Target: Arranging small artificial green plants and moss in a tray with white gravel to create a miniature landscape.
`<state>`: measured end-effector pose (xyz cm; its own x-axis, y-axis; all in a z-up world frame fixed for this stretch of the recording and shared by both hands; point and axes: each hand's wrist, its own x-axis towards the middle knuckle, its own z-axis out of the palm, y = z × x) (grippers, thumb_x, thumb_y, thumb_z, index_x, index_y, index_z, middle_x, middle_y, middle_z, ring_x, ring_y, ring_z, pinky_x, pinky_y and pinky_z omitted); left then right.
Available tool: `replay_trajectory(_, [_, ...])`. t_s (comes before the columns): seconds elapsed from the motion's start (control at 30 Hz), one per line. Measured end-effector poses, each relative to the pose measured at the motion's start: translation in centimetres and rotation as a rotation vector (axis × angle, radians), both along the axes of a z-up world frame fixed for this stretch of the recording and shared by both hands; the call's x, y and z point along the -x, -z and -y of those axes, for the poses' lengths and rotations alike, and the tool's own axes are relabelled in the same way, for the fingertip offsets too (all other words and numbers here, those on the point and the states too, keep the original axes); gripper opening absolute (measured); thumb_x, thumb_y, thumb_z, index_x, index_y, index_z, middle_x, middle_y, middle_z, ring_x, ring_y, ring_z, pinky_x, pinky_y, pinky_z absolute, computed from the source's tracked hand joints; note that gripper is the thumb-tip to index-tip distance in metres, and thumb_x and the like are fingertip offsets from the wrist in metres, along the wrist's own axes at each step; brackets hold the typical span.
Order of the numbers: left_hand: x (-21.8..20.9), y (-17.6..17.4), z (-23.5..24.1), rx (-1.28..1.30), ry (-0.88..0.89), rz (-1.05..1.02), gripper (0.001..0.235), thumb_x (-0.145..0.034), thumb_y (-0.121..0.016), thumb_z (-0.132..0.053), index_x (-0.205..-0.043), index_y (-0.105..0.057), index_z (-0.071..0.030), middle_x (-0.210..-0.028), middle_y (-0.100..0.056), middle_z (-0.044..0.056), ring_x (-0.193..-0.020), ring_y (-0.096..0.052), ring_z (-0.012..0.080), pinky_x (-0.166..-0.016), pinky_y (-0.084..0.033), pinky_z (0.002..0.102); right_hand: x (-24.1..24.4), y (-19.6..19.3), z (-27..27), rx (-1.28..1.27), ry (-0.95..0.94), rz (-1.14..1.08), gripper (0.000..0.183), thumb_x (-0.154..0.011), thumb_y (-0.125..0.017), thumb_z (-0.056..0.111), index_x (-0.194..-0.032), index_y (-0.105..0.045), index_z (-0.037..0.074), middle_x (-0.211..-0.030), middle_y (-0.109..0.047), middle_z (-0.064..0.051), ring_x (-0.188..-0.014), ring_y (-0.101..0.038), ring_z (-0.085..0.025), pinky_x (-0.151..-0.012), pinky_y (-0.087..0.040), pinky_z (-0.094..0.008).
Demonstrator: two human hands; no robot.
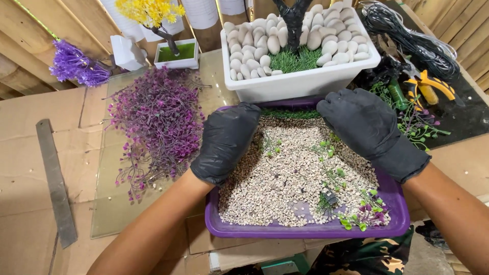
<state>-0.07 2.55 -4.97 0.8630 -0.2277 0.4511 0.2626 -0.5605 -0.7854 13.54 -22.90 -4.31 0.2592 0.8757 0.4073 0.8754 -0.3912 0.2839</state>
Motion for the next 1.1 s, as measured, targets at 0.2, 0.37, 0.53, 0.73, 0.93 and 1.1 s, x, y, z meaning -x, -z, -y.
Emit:
replay_trajectory(0.2, [1.8,-2.0,-0.5,1.038,0.552,-0.204,0.027,-0.098,-0.061,0.009,-0.08,-0.071,-0.009,-0.062,-0.065,0.002,-0.05,-0.062,0.0164,-0.046,-0.056,0.034,0.5,0.0,1.6,0.199,0.109,-0.137,0.008,-0.095,-0.063,0.012,-0.09,-0.064,0.018,-0.084,-0.063,-0.003,-0.072,-0.061,-0.02,-0.061,-0.056,-0.036])
replay_trajectory(0.37, [4.6,-1.1,-1.6,2.17,0.517,-0.329,0.033,-0.101,-0.061,-0.016,-0.068,-0.059,-0.016,-0.058,-0.054,-0.004,-0.052,-0.059,0.0074,-0.056,-0.061,0.022,3.2,-2.5,3.4,0.283,0.107,-0.3,0.025,-0.098,-0.056,0.028,-0.119,-0.068,0.027,-0.114,-0.069,-0.004,-0.088,-0.072,-0.025,-0.075,-0.063,-0.042])
replay_trajectory(0.53, [2.8,-3.3,-0.3,0.956,0.316,-0.33,0.026,-0.1,-0.065,0.0,-0.081,-0.075,-0.014,-0.054,-0.064,0.0,-0.041,-0.06,0.0167,-0.038,-0.057,0.033,2.8,-3.5,2.5,0.087,0.04,-0.124,0.018,-0.093,-0.068,0.019,-0.111,-0.067,0.017,-0.096,-0.068,-0.004,-0.084,-0.067,-0.024,-0.077,-0.06,-0.039])
replay_trajectory(0.73, [0.0,-0.1,-0.8,0.752,0.303,-0.179,0.04,-0.093,-0.051,0.013,-0.068,-0.057,-0.017,-0.052,-0.053,-0.003,-0.042,-0.054,0.012,-0.035,-0.048,0.034,2.6,-3.7,-1.0,0.135,0.054,-0.051,0.029,-0.09,-0.068,0.008,-0.119,-0.065,0.014,-0.086,-0.072,-0.008,-0.077,-0.071,-0.027,-0.063,-0.061,-0.039])
replay_trajectory(0.93, [0.0,-0.2,-0.5,0.748,0.391,-0.133,0.024,-0.099,-0.061,0.004,-0.084,-0.062,-0.014,-0.056,-0.054,-0.002,-0.045,-0.054,0.0147,-0.039,-0.051,0.036,1.7,-2.4,-2.4,0.105,-0.022,0.184,0.01,-0.088,-0.07,0.011,-0.093,-0.065,0.018,-0.089,-0.07,-0.006,-0.085,-0.069,-0.026,-0.076,-0.058,-0.039])
replay_trajectory(1.1, [-0.2,-0.2,-0.7,0.63,0.404,-0.063,0.022,-0.102,-0.058,0.0,-0.086,-0.063,-0.015,-0.059,-0.056,-0.004,-0.049,-0.06,0.0152,-0.039,-0.052,0.036,1.1,-2.1,-3.4,0.054,-0.048,0.256,0.012,-0.091,-0.069,0.009,-0.085,-0.064,0.019,-0.081,-0.067,0.0,-0.08,-0.067,-0.021,-0.086,-0.059,-0.037])
